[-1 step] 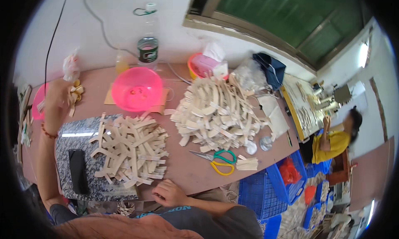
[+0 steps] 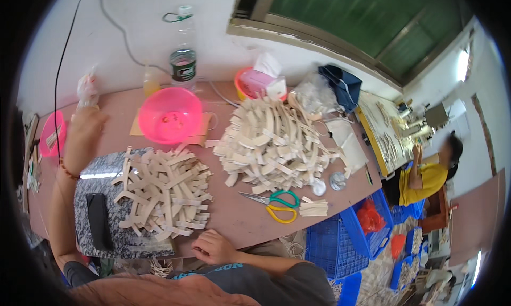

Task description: The person sorts small, light-colored wooden strips at a cluttered workbench. They pick up bundles of strips, separate them, and place them into a pink bowl. The person also handles a plastic bag and a small orange bowl during the process.

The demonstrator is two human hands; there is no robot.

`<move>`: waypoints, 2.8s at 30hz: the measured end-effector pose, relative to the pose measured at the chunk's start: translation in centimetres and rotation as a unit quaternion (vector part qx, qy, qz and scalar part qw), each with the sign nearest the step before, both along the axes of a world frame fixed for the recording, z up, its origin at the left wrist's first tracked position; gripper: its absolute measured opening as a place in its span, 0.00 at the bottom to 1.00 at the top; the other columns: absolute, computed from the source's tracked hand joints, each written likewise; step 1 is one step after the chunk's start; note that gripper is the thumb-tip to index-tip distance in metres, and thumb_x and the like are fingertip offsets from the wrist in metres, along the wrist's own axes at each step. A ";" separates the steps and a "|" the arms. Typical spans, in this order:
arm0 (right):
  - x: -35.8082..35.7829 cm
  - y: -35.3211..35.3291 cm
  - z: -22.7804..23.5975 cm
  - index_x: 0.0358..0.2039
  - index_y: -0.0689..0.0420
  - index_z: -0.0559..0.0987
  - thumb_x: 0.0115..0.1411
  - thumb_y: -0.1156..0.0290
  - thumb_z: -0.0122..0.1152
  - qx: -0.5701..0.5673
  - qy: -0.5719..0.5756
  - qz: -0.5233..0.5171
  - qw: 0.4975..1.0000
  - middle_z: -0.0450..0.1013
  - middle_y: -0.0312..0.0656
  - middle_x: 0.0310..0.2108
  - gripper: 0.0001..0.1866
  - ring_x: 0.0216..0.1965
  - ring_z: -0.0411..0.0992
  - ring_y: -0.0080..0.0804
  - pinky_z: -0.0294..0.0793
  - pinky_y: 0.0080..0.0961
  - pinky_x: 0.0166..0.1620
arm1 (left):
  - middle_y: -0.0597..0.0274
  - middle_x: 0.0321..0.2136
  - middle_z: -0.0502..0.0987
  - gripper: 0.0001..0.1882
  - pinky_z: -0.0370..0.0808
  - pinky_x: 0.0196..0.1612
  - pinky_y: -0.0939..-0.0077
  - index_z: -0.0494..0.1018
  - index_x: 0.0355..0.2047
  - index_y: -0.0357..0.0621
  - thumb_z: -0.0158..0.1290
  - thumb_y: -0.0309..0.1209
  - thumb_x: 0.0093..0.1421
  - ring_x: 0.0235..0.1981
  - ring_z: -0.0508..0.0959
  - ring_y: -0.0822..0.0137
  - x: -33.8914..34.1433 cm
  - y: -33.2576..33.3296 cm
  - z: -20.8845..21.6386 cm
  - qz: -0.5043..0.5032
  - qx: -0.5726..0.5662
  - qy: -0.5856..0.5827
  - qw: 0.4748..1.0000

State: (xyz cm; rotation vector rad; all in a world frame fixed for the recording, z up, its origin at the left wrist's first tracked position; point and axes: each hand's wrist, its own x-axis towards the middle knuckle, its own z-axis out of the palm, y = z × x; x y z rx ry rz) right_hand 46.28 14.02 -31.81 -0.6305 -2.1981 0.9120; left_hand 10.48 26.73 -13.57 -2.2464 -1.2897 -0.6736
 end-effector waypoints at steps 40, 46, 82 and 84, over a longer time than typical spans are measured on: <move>28.9 32.1 14.0 0.28 0.57 0.75 0.53 0.68 0.63 0.169 -0.179 -0.256 0.935 0.73 0.41 0.24 0.07 0.25 0.74 0.36 0.72 0.29 0.30 | 0.64 0.46 0.75 0.16 0.63 0.57 0.64 0.74 0.43 0.51 0.52 0.30 0.52 0.51 0.72 0.65 27.8 28.2 -11.0 -0.136 -0.220 0.140 0.956; 28.6 33.5 13.2 0.29 0.57 0.76 0.53 0.67 0.62 0.149 -0.216 -0.228 0.938 0.73 0.42 0.25 0.08 0.26 0.75 0.37 0.72 0.30 0.31 | 0.67 0.30 0.77 0.09 0.68 0.50 0.63 0.74 0.35 0.51 0.52 0.32 0.51 0.38 0.77 0.66 28.5 30.1 -12.4 -0.080 -0.223 0.190 0.953; 20.2 44.2 17.8 0.55 0.62 0.68 0.42 0.71 0.74 -0.090 0.052 -0.141 0.985 0.71 0.41 0.50 0.39 0.49 0.69 0.32 0.68 0.29 0.53 | 0.70 0.30 0.72 0.11 0.72 0.43 0.71 0.74 0.34 0.50 0.54 0.33 0.48 0.38 0.73 0.68 26.4 25.9 -14.7 -0.080 0.010 0.018 0.997; 20.1 44.2 17.7 0.53 0.62 0.70 0.41 0.69 0.74 -0.022 0.031 -0.132 0.990 0.72 0.41 0.48 0.37 0.48 0.70 0.31 0.70 0.29 0.52 | 0.70 0.30 0.71 0.11 0.72 0.42 0.71 0.74 0.34 0.50 0.54 0.33 0.48 0.37 0.73 0.68 26.4 25.9 -14.6 -0.091 0.021 0.006 0.996</move>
